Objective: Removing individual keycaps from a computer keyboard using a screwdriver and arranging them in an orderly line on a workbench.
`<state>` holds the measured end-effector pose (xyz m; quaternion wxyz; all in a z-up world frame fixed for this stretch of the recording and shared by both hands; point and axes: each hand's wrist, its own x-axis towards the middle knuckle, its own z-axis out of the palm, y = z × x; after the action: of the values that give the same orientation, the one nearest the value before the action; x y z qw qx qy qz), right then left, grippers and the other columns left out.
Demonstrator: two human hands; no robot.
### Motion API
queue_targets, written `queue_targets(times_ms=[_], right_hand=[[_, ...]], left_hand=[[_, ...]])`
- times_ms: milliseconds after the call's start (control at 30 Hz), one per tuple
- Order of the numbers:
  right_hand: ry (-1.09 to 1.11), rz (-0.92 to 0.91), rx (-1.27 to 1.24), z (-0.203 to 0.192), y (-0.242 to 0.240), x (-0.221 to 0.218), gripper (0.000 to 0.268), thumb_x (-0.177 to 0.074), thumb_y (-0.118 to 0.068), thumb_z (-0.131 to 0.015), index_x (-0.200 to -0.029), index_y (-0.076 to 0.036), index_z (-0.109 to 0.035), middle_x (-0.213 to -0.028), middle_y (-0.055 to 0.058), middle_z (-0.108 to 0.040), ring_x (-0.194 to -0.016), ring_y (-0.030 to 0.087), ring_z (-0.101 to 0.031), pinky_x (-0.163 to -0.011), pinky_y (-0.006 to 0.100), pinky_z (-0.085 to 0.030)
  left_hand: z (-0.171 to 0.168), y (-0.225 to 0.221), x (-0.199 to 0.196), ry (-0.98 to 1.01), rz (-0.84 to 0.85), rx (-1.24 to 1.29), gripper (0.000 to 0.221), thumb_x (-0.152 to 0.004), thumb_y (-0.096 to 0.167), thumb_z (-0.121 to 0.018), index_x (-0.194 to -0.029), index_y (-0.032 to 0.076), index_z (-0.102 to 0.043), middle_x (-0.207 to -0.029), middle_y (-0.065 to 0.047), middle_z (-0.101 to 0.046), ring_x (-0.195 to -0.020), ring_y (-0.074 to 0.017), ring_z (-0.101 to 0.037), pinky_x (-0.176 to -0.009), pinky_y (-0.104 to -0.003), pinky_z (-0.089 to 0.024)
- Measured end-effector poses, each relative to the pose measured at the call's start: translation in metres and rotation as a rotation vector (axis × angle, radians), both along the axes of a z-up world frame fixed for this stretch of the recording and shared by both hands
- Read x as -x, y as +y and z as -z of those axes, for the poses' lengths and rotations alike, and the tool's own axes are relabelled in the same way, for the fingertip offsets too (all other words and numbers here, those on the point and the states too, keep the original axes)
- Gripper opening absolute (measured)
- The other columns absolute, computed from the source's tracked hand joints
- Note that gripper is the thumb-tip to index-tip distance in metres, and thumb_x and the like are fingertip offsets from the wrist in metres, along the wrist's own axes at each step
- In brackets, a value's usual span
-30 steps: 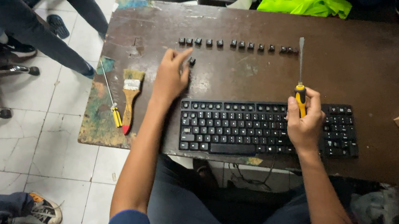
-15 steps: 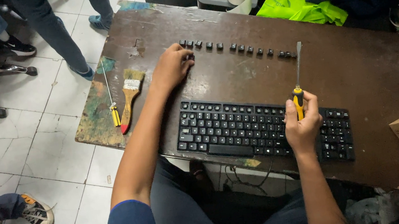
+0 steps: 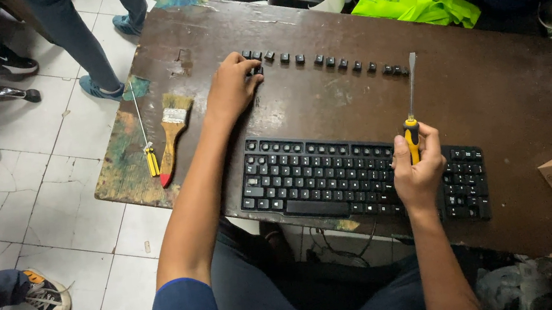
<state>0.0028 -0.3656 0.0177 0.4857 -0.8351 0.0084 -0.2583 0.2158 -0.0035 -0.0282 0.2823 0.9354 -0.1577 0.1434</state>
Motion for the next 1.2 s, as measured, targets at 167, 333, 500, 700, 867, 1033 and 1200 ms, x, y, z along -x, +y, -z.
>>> queue_targets(times_ms=[167,333,500,700,867,1033,1200], right_hand=[[-0.006,0.002,-0.002,-0.003,0.003,0.001,0.029,-0.112,-0.018,-0.064,-0.130,0.004,-0.062,-0.063,0.013,-0.062,-0.053,0.023,-0.062,-0.055,0.036,-0.048],[0.000,0.002,-0.001,-0.001,0.002,0.001,0.029,-0.112,-0.018,-0.064,-0.132,0.004,-0.062,-0.065,0.013,-0.063,-0.054,0.023,-0.062,-0.055,0.036,-0.048],[0.010,-0.014,-0.010,0.000,0.000,0.001,0.029,-0.114,-0.018,-0.063,-0.133,0.004,-0.061,-0.067,0.011,-0.063,-0.055,0.021,-0.062,-0.055,0.033,-0.047],[0.004,-0.034,-0.014,0.001,-0.001,0.000,0.030,-0.115,-0.018,-0.061,-0.134,0.005,-0.060,-0.066,0.012,-0.062,-0.054,0.023,-0.061,-0.055,0.035,-0.048],[0.006,-0.022,-0.024,0.005,-0.001,0.001,0.030,-0.115,-0.020,-0.061,-0.133,0.003,-0.060,-0.067,0.010,-0.061,-0.054,0.020,-0.061,-0.054,0.034,-0.047],[-0.025,-0.017,-0.032,0.001,0.000,0.002,0.031,-0.115,-0.021,-0.063,-0.133,0.004,-0.061,-0.067,0.011,-0.063,-0.055,0.021,-0.062,-0.054,0.034,-0.048],[-0.042,-0.024,-0.028,0.004,-0.003,0.001,0.030,-0.115,-0.019,-0.063,-0.133,0.004,-0.060,-0.066,0.011,-0.062,-0.054,0.021,-0.061,-0.053,0.034,-0.048]], left_hand=[[0.006,0.001,-0.004,-0.018,-0.006,-0.009,0.027,-0.094,0.024,-0.083,-0.120,0.019,-0.081,-0.099,-0.007,-0.066,-0.092,-0.0391,-0.075,-0.079,-0.056,-0.063],[-0.004,0.004,0.013,-0.073,0.004,0.040,0.045,-0.093,0.022,-0.083,-0.136,0.021,-0.073,-0.104,-0.008,-0.064,-0.096,-0.0408,-0.074,-0.080,-0.058,-0.063],[-0.039,0.014,0.069,-0.187,0.094,0.161,0.046,-0.091,0.013,-0.084,-0.135,0.022,-0.074,-0.100,-0.007,-0.065,-0.093,-0.0370,-0.072,-0.082,-0.051,-0.062],[-0.108,0.003,0.159,0.362,0.289,0.119,0.028,-0.088,0.026,-0.088,-0.110,0.008,-0.085,-0.105,-0.016,-0.074,-0.100,-0.0337,-0.071,-0.097,-0.046,-0.057],[-0.077,-0.002,0.183,0.139,0.204,-0.158,0.020,-0.086,0.028,-0.085,-0.102,0.016,-0.086,-0.109,-0.009,-0.065,-0.105,-0.0349,-0.066,-0.092,-0.046,-0.057],[-0.068,-0.012,0.198,0.125,0.146,-0.199,0.014,-0.087,0.025,-0.083,-0.098,0.017,-0.083,-0.104,-0.003,-0.068,-0.100,-0.0273,-0.068,-0.085,-0.039,-0.058],[-0.060,-0.017,0.202,0.162,0.134,-0.159,0.014,-0.094,0.021,-0.077,-0.106,0.013,-0.079,-0.105,-0.005,-0.069,-0.102,-0.0279,-0.069,-0.089,-0.037,-0.057]])
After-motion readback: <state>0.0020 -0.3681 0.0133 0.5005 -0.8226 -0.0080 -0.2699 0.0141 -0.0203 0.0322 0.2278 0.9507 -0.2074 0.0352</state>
